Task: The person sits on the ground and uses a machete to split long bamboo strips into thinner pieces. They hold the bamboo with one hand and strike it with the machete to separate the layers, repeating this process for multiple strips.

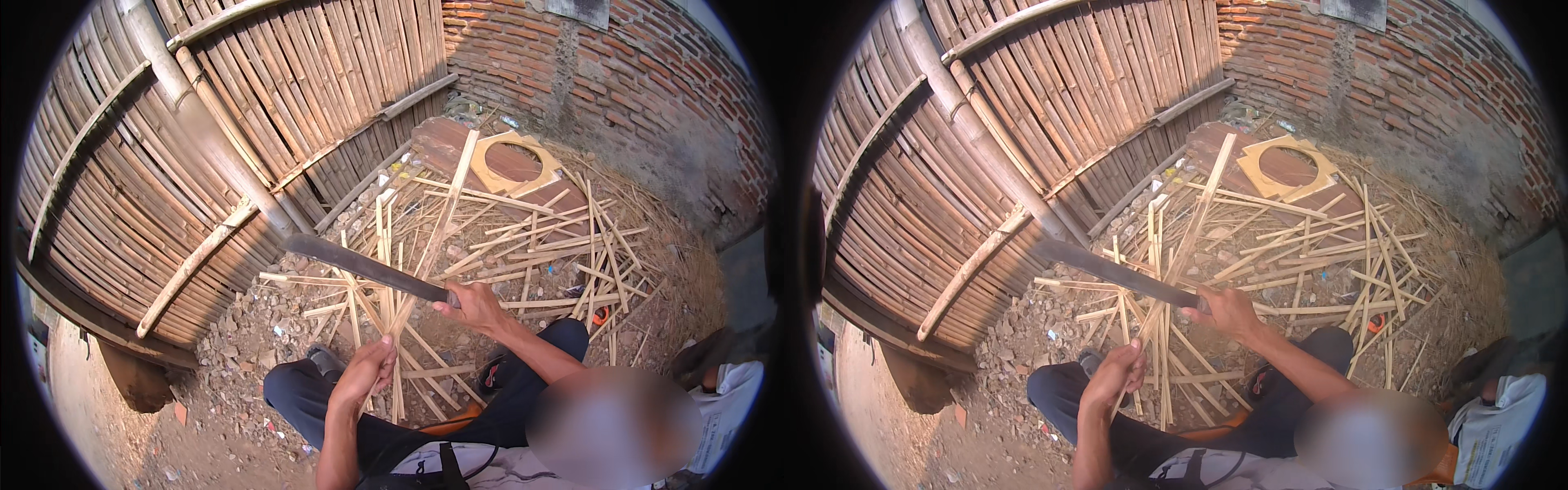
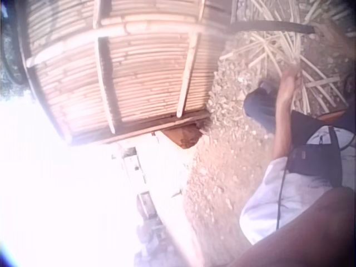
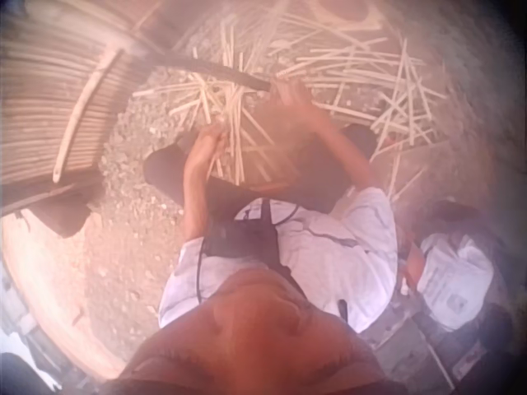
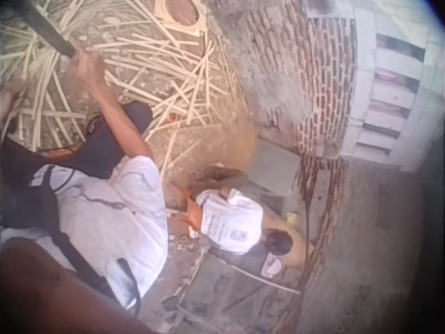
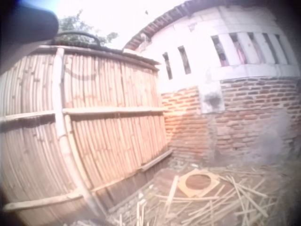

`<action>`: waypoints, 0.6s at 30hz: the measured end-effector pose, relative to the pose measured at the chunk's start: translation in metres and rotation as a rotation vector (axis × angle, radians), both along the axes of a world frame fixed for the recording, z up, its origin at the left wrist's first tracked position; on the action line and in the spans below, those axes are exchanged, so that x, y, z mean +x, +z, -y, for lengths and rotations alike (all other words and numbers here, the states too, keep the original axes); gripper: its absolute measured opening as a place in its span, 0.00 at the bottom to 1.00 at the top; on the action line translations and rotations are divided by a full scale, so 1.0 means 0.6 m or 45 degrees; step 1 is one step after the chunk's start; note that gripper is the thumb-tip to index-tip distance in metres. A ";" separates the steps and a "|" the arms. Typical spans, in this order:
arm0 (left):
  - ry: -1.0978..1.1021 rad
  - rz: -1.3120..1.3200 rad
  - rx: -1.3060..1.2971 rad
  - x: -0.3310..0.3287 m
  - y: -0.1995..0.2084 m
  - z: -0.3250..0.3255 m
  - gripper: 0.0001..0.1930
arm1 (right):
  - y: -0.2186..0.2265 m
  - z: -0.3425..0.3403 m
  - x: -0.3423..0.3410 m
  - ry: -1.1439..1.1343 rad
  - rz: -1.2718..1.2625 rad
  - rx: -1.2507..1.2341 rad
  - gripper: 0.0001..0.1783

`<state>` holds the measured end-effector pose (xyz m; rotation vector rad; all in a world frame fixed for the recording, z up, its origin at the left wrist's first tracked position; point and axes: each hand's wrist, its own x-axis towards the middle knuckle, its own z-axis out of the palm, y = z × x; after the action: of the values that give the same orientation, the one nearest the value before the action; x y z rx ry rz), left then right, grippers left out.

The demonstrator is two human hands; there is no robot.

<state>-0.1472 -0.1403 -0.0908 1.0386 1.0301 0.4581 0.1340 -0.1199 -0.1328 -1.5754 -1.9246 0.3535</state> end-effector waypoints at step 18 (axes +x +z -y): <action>0.027 -0.284 0.311 -0.051 -0.023 0.060 0.26 | 0.010 -0.057 0.104 -0.311 -0.086 0.051 0.39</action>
<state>-0.1778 -0.1763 -0.1047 1.3202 1.2044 0.5021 0.1966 -0.0856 -0.1269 -1.7259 -1.6551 0.2592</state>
